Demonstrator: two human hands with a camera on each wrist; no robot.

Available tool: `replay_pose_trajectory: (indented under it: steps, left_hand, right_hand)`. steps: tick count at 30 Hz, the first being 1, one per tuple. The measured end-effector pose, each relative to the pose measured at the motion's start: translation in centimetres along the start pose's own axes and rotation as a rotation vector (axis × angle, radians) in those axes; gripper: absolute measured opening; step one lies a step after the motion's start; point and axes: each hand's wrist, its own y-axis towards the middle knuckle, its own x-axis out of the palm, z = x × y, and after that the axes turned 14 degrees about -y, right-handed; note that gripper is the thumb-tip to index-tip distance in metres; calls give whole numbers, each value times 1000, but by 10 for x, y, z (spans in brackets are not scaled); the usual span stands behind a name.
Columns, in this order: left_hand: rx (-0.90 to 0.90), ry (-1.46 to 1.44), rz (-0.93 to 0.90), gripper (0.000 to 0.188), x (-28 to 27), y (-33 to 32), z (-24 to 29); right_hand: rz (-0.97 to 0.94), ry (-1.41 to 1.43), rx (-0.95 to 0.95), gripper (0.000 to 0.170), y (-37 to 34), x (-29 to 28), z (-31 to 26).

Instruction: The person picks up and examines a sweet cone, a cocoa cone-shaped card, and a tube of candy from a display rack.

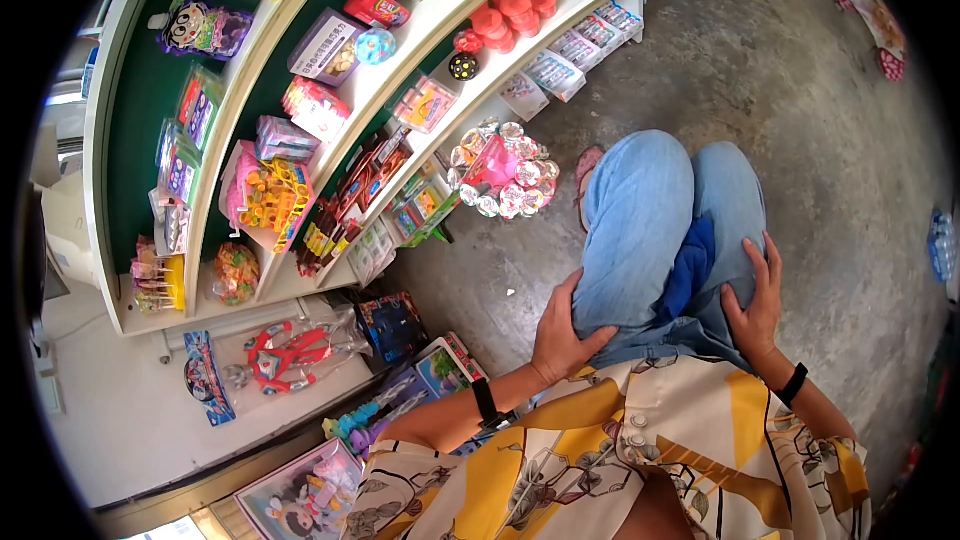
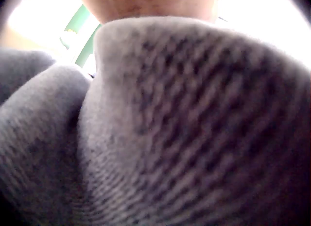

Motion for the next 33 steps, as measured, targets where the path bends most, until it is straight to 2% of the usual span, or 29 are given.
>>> replay_pose_trajectory:
  steps: [3,6,9,11,12,15,17,19,21,23,25,27,28,31,33]
  left_hand:
    - [-27,-15,-20,87,0,1,-1]
    - [49,4,7,76,-3,3,1]
    - [-90,-237,-228,51,-39,23,-38]
    - [-125,-168,-32,24,-77,51,-63]
    - [1,-36,107,20,-99,73,-62]
    - [200,366,316,17,-181,145,-94]
    - [261,455,499,14,-232,192,-125]
    - [233,594,559,13,-277,230,-145]
    - [168,804,540,17,-309,257,-167]
    - [-88,837,479,23,-323,278,-176]
    - [-230,915,359,31,-335,294,-193]
    - [-210,955,310,33,-339,303,-208]
    - [-336,889,349,37,-329,303,-184]
    - [-390,967,322,40,-327,311,-170]
    - [-195,964,391,34,-330,305,-171]
  right_hand:
    - [9,-9,-14,60,0,-5,-4]
    - [20,-17,-6,60,-1,-7,-6]
    - [11,-19,6,61,-3,-4,-2]
    - [9,-40,9,61,-2,-2,-1]
    - [1,-31,12,61,-2,-1,-1]
    - [-22,-13,17,62,1,-1,-5]
    - [-38,-12,27,63,2,-3,-10]
    - [-30,-38,19,63,3,-1,-12]
    - [-24,-59,16,64,5,1,-12]
    - [-22,-70,23,64,4,3,-12]
    - [-30,-65,39,63,6,3,-13]
    - [-38,-60,50,63,8,4,-14]
    - [-40,-56,51,63,9,5,-14]
    - [-55,-51,51,63,14,6,-15]
    - [-68,-55,50,63,14,6,-15]
